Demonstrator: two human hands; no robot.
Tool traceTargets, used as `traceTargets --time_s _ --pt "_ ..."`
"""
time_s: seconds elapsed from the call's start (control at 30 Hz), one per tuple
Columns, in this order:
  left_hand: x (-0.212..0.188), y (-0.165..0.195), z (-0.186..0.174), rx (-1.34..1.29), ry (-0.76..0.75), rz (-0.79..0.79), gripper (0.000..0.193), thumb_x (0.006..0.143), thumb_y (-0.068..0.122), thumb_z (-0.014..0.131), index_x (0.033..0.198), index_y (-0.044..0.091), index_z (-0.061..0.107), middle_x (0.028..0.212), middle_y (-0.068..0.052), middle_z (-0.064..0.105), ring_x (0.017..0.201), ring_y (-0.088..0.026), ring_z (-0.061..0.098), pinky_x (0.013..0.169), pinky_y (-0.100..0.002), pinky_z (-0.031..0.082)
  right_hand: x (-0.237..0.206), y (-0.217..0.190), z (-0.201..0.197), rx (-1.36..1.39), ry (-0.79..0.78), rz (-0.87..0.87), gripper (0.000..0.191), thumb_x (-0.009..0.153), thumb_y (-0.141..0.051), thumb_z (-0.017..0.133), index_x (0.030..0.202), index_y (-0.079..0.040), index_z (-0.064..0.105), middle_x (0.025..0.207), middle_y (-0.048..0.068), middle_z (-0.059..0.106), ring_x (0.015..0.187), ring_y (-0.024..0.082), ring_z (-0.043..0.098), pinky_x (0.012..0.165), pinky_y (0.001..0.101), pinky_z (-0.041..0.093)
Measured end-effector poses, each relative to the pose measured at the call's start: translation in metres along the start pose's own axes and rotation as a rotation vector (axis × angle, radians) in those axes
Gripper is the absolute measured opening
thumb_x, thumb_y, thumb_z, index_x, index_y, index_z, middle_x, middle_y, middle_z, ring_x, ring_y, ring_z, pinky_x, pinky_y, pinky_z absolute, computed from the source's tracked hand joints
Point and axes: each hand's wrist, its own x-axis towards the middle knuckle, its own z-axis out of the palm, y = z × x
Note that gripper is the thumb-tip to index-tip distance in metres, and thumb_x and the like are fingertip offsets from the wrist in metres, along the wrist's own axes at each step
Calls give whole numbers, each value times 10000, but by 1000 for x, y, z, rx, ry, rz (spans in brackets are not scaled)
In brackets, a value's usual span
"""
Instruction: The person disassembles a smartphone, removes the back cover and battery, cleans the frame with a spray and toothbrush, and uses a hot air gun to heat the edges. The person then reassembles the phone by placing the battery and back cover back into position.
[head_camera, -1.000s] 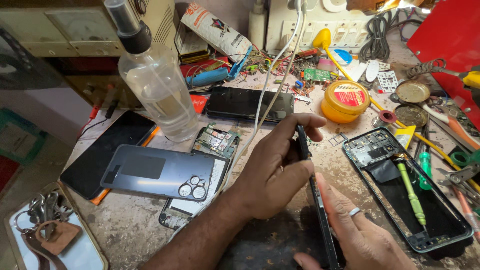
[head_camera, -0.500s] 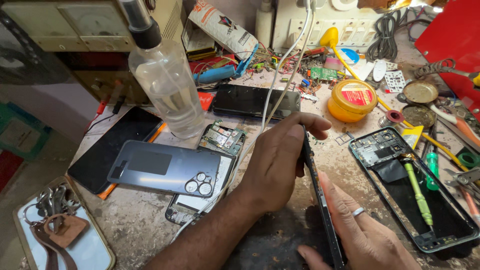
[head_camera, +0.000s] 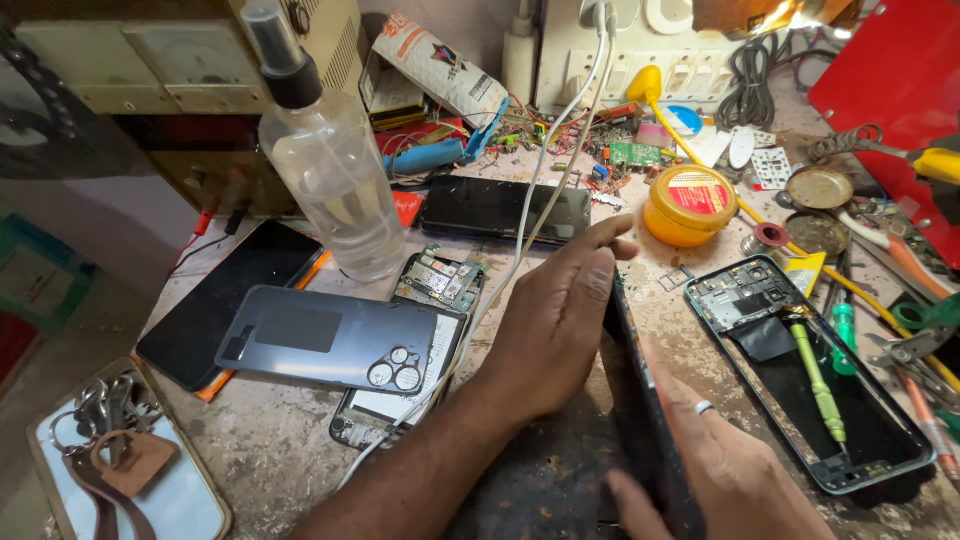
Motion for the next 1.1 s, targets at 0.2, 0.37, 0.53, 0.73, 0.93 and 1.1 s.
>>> traceTargets --time_s 0.2,0.37,0.53,0.73,0.93,1.1 --pt "1 -5 3 308 -25 -102 749 1068 464 469 1673 92 231 1335 -236 606 1216 -327 604 1037 -390 455 5 -14 -15 79 112 -93 826 780 -100 677 1532 66 378 1300 277 653 1309 362 617 1057 385 428" --pt "-12 3 16 -150 -252 -120 1129 952 520 605 1611 49 -181 1400 -229 520 1192 -310 618 995 -408 516 10 -28 -15 102 304 6 653 859 -156 678 1443 41 460 1302 278 658 1243 350 672 1034 398 492" --pt "-16 11 17 -263 -298 -300 1150 936 414 643 1581 139 -268 1267 -170 586 1094 -206 606 936 -337 507 10 -34 -15 -145 80 -19 1025 781 -460 824 1503 118 383 1350 333 585 1179 411 627 975 450 514" --pt "-6 22 4 -196 -124 -493 1037 855 374 583 1644 306 -87 904 -112 588 682 -153 558 592 -303 513 8 -23 -43 -54 258 230 443 842 -337 778 1220 -112 734 1069 127 779 811 193 759 709 301 597" --pt "-6 27 -1 -260 -139 -501 1009 849 375 576 1665 287 -11 785 -77 523 639 -145 509 549 -300 463 -12 10 -90 -191 526 587 222 974 -201 736 1154 -82 790 763 104 762 645 167 647 589 335 505" --pt "-7 14 2 -212 -162 -451 1012 850 405 582 1674 232 19 825 -54 505 688 -141 500 629 -302 452 -51 29 -107 -542 518 506 205 996 -181 728 1165 -87 797 911 136 748 684 143 679 677 300 538"
